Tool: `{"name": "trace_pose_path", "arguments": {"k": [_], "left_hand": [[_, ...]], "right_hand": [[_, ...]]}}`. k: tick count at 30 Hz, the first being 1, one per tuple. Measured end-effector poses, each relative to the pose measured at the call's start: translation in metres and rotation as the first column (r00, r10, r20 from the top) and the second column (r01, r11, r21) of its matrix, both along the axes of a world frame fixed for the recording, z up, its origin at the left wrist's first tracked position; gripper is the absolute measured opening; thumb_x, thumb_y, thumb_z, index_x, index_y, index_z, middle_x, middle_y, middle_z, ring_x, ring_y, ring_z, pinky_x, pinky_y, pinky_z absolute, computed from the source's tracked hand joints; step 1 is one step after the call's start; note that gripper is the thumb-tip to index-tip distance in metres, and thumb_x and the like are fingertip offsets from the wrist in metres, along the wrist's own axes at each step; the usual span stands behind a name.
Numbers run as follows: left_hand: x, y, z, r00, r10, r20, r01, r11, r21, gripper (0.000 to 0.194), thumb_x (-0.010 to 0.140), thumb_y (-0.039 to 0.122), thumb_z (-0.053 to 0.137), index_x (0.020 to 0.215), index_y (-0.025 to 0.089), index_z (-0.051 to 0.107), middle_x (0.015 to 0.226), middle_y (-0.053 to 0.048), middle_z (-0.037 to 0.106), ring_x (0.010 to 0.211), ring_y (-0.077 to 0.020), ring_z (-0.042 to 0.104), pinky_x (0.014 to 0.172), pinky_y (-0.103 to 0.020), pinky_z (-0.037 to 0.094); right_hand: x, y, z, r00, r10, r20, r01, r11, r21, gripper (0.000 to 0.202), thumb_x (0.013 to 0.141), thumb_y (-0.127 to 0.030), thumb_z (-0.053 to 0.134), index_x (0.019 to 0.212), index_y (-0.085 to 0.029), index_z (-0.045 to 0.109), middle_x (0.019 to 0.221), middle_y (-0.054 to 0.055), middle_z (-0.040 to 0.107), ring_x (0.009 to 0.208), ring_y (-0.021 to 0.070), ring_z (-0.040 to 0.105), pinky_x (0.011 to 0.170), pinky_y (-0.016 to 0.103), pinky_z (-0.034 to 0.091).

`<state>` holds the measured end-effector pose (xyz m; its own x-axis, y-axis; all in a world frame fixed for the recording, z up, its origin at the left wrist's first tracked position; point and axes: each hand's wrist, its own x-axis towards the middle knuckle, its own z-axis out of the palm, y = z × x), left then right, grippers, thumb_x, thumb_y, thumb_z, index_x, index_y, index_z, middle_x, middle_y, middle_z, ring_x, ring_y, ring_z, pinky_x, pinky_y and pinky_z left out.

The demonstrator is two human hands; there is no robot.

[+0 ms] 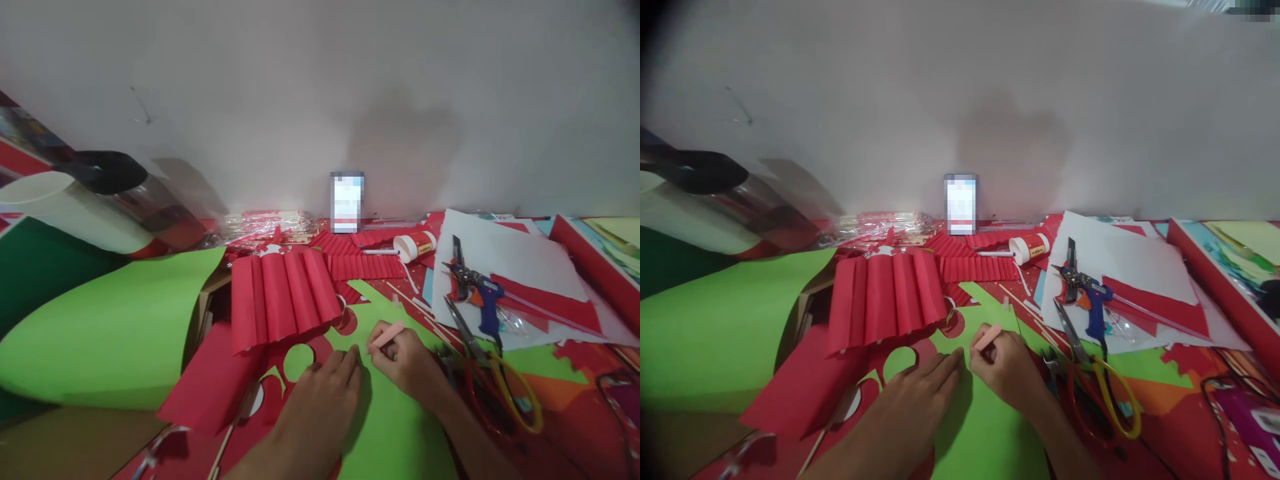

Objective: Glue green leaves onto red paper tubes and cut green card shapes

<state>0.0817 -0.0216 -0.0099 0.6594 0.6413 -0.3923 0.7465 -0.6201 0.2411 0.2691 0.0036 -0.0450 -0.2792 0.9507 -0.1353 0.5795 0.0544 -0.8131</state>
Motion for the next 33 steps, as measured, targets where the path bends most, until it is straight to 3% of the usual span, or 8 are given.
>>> {"name": "trace_pose_path", "arguments": {"k": [4, 12, 20, 25, 30, 33], "left_hand": [[-0.004, 0.003, 0.003, 1.000, -0.003, 0.028, 0.003, 1.000, -0.022, 0.051, 0.091, 0.002, 0.038, 0.139, 0.008, 0.052, 0.153, -0.017, 0.047, 0.127, -0.0297, 0.055, 0.092, -0.047, 0.058], [-0.009, 0.008, 0.005, 0.997, -0.047, 0.053, 0.046, 0.999, 0.014, 0.047, 0.094, 0.005, 0.036, 0.137, 0.010, 0.052, 0.151, -0.016, 0.048, 0.122, -0.0284, 0.058, 0.088, -0.047, 0.059], [-0.015, 0.008, 0.001, 0.995, -0.054, 0.081, 0.052, 0.999, 0.015, 0.047, 0.090, 0.008, 0.042, 0.135, 0.013, 0.052, 0.142, -0.015, 0.055, 0.116, -0.0284, 0.061, 0.088, -0.046, 0.058], [-0.019, 0.014, 0.006, 0.991, -0.074, 0.112, 0.076, 0.997, -0.011, 0.047, 0.090, 0.008, 0.043, 0.135, 0.012, 0.053, 0.139, -0.015, 0.057, 0.119, -0.0280, 0.059, 0.092, -0.042, 0.056], [-0.022, 0.018, 0.009, 0.982, -0.074, 0.172, 0.074, 0.997, 0.004, 0.049, 0.084, 0.002, 0.046, 0.131, 0.013, 0.056, 0.133, -0.013, 0.061, 0.114, -0.0268, 0.061, 0.091, -0.039, 0.055], [-0.023, 0.020, 0.010, 0.977, -0.082, 0.196, 0.084, 0.996, -0.002, 0.047, 0.084, 0.002, 0.047, 0.128, 0.014, 0.058, 0.129, -0.011, 0.063, 0.111, -0.0261, 0.061, 0.089, -0.038, 0.056]], "right_hand": [[-0.001, -0.001, 0.005, 1.000, -0.015, -0.025, 0.015, 1.000, 0.005, 0.012, 0.086, -0.019, 0.056, 0.075, -0.020, 0.055, 0.055, -0.007, 0.041, 0.049, 0.0107, 0.040, 0.045, 0.022, 0.026], [0.003, -0.002, -0.012, 1.000, -0.006, -0.001, 0.006, 1.000, 0.002, 0.008, 0.084, -0.018, 0.057, 0.076, -0.020, 0.058, 0.055, -0.006, 0.047, 0.049, 0.0110, 0.046, 0.046, 0.020, 0.032], [0.005, -0.002, -0.014, 1.000, 0.021, -0.016, -0.021, 1.000, -0.009, 0.009, 0.083, -0.016, 0.059, 0.075, -0.018, 0.063, 0.056, -0.005, 0.052, 0.053, 0.0116, 0.049, 0.049, 0.020, 0.036], [0.008, -0.001, -0.004, 0.994, -0.017, -0.112, 0.010, 0.998, -0.057, 0.011, 0.087, -0.022, 0.059, 0.083, -0.018, 0.068, 0.071, 0.000, 0.067, 0.062, 0.0143, 0.059, 0.055, 0.022, 0.043], [0.009, -0.014, 0.013, 0.997, 0.004, -0.071, 0.002, 0.997, 0.080, 0.015, 0.090, -0.022, 0.059, 0.090, -0.020, 0.073, 0.090, 0.005, 0.075, 0.085, 0.0195, 0.069, 0.076, 0.026, 0.051], [0.007, -0.026, 0.011, 0.998, -0.025, -0.056, 0.028, 0.999, 0.045, 0.010, 0.089, -0.020, 0.060, 0.088, -0.021, 0.070, 0.079, 0.001, 0.073, 0.069, 0.0160, 0.067, 0.064, 0.023, 0.048]]}}
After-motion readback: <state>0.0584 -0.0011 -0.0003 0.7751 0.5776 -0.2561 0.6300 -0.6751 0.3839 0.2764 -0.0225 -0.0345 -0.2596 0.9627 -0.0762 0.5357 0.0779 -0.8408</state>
